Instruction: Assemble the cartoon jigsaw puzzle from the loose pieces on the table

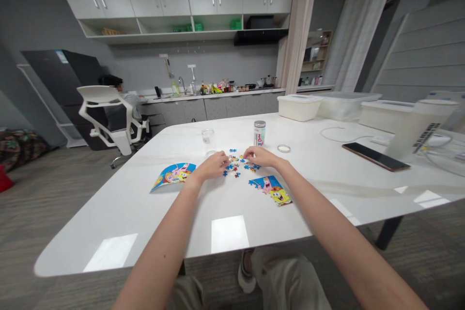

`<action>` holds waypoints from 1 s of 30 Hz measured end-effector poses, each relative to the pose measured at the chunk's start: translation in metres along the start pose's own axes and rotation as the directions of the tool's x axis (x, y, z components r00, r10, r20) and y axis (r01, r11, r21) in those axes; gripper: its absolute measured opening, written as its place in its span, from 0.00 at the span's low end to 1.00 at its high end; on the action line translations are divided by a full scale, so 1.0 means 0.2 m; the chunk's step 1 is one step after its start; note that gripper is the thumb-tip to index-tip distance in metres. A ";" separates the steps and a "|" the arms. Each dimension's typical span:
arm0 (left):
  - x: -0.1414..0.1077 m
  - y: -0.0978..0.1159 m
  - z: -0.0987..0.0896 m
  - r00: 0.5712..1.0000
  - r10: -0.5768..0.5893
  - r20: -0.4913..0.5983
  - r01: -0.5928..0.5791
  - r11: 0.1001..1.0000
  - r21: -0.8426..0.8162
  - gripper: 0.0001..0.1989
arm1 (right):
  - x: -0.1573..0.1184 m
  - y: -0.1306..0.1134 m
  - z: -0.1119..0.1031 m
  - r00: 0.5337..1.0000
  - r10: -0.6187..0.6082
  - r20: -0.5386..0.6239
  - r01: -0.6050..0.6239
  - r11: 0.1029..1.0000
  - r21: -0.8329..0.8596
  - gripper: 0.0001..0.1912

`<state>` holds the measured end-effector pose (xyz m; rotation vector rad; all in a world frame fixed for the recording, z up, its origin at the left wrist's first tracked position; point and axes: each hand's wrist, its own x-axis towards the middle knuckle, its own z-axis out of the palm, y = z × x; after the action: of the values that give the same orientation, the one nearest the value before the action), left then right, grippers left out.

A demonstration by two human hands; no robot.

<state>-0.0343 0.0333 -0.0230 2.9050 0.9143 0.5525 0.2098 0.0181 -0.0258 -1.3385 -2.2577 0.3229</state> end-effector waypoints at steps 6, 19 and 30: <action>-0.02 -0.01 -0.05 0.998 -0.048 0.045 0.046 0.999 0.028 0.08 | 0.00 0.01 0.01 1.000 -0.007 -0.006 0.007 1.000 -0.021 0.16; -0.08 -0.02 -0.15 0.922 -0.347 0.171 0.306 0.925 0.223 0.12 | 0.00 0.01 0.01 1.000 -0.023 -0.007 0.023 0.998 -0.058 0.16; -0.08 -0.01 -0.14 0.908 -0.368 0.199 0.311 0.912 0.266 0.14 | 0.00 0.01 0.01 1.000 -0.008 0.005 0.008 0.996 -0.090 0.15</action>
<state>-0.0573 0.0251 -0.0015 2.8065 1.4881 0.0616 0.2093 0.0187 -0.0286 -1.3744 -2.3056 0.2240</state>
